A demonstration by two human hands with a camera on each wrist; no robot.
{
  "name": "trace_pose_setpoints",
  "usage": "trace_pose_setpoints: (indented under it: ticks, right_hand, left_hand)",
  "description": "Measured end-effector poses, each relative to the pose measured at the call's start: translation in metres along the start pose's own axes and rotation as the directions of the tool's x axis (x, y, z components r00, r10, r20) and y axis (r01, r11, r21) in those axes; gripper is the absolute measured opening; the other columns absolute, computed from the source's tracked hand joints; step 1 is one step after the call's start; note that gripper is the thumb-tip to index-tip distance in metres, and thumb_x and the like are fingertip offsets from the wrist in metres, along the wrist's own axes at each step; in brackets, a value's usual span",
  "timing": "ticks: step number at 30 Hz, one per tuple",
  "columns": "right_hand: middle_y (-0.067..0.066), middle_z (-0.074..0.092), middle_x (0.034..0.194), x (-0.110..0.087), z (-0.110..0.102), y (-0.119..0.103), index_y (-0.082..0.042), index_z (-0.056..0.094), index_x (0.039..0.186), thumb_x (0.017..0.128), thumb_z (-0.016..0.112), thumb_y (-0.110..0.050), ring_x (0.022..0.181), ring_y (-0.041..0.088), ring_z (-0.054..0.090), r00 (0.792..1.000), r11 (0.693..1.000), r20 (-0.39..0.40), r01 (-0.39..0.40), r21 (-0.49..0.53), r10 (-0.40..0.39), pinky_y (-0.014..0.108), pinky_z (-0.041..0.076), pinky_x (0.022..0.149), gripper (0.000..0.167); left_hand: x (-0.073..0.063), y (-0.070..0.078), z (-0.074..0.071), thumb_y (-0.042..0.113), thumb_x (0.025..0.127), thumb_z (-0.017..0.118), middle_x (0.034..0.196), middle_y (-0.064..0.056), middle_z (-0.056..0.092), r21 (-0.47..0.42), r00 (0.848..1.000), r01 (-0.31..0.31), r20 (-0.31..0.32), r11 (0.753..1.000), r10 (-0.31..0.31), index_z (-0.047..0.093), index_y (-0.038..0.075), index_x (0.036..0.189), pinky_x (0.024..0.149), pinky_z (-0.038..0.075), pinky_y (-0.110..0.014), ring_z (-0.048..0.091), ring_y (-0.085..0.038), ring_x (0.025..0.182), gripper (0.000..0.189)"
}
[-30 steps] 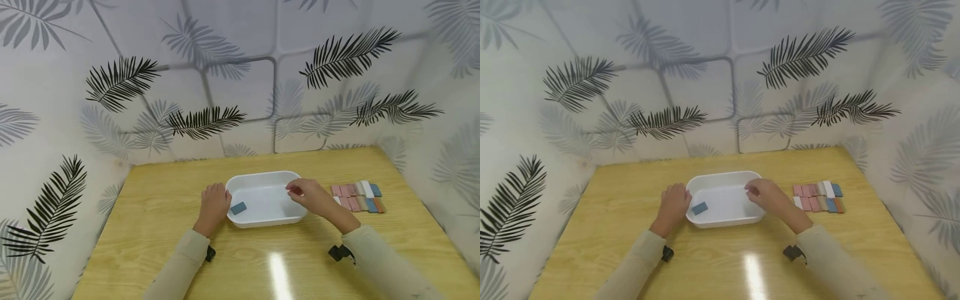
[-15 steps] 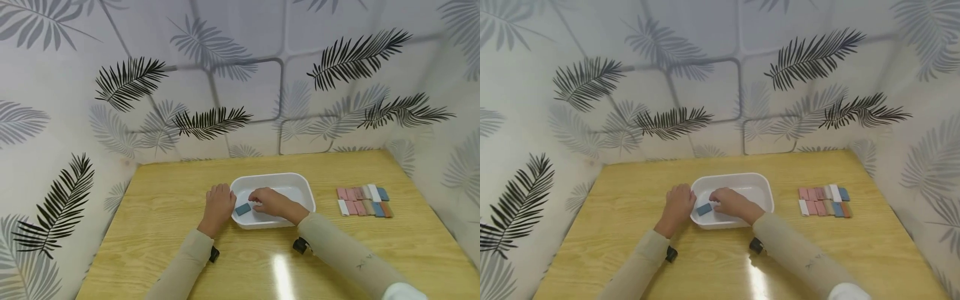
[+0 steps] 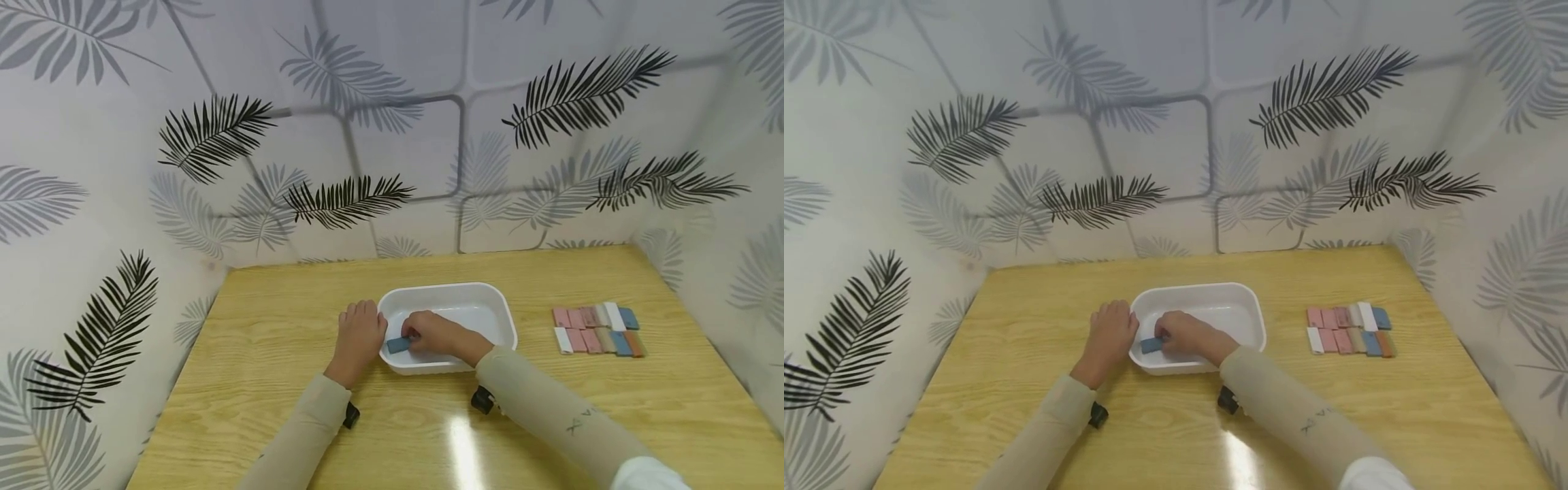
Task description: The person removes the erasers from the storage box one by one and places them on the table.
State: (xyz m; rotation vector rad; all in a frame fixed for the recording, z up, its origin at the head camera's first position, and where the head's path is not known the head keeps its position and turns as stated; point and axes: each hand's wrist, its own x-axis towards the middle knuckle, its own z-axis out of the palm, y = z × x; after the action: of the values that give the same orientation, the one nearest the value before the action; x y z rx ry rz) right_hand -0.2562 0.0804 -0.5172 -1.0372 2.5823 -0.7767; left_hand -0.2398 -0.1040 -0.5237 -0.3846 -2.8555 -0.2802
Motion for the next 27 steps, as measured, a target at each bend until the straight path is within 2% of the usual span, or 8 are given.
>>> trace_pose_setpoints:
  ticks: [6,10,16,21,27]
  right_hand:
    - [-0.005,0.059,0.081,-0.006,0.000,0.006,-0.008,0.065,0.090,0.077,0.073,-0.016,0.074,0.009,0.051,0.999,0.998,-0.006,-0.047,-0.029,0.047,0.028,0.044,0.072,0.018]
    - [-0.003,0.059,0.080,-0.014,-0.006,0.007,-0.007,0.064,0.088,0.075,0.073,-0.018,0.072,0.010,0.051,0.997,0.998,-0.068,-0.049,-0.030,0.047,0.027,0.044,0.070,0.019]
    - [0.002,0.060,0.080,-0.027,-0.030,-0.004,-0.007,0.064,0.089,0.076,0.070,-0.018,0.071,0.011,0.051,0.983,0.999,-0.181,-0.036,-0.015,0.033,0.026,0.045,0.067,0.018]
    - [0.002,0.060,0.080,-0.040,-0.049,-0.018,-0.007,0.064,0.089,0.077,0.070,-0.018,0.073,0.012,0.053,0.972,0.999,-0.232,-0.041,0.028,0.046,0.026,0.045,0.068,0.018]
    - [-0.001,0.060,0.082,-0.057,-0.073,-0.032,-0.009,0.063,0.092,0.080,0.070,-0.019,0.075,0.012,0.055,0.964,0.996,-0.259,-0.040,0.080,0.060,0.026,0.046,0.069,0.017]
  left_hand:
    - [0.000,0.003,-0.001,0.025,0.095,0.042,0.080,-0.005,0.044,-0.032,1.000,0.004,0.019,0.999,-0.003,0.049,0.005,0.090,0.068,0.030,-0.035,0.040,-0.023,0.078,0.023]
    - [0.000,0.004,-0.001,0.025,0.095,0.043,0.079,-0.005,0.043,-0.028,1.000,-0.002,0.010,1.000,0.003,0.049,0.005,0.089,0.068,0.030,-0.034,0.040,-0.023,0.077,0.022]
    - [0.001,0.001,-0.001,0.024,0.095,0.043,0.076,-0.004,0.043,-0.034,1.000,-0.004,-0.022,0.999,0.004,0.048,0.005,0.086,0.066,0.028,-0.034,0.039,-0.022,0.075,0.021]
    - [-0.001,0.000,-0.001,0.025,0.095,0.041,0.077,-0.003,0.042,-0.044,1.000,0.001,-0.008,0.999,-0.002,0.047,0.006,0.086,0.066,0.027,-0.033,0.037,-0.022,0.075,0.021]
    - [-0.002,0.001,-0.002,0.024,0.095,0.042,0.076,-0.003,0.041,-0.045,1.000,0.002,-0.007,0.999,-0.002,0.047,0.006,0.085,0.065,0.027,-0.033,0.036,-0.021,0.074,0.021]
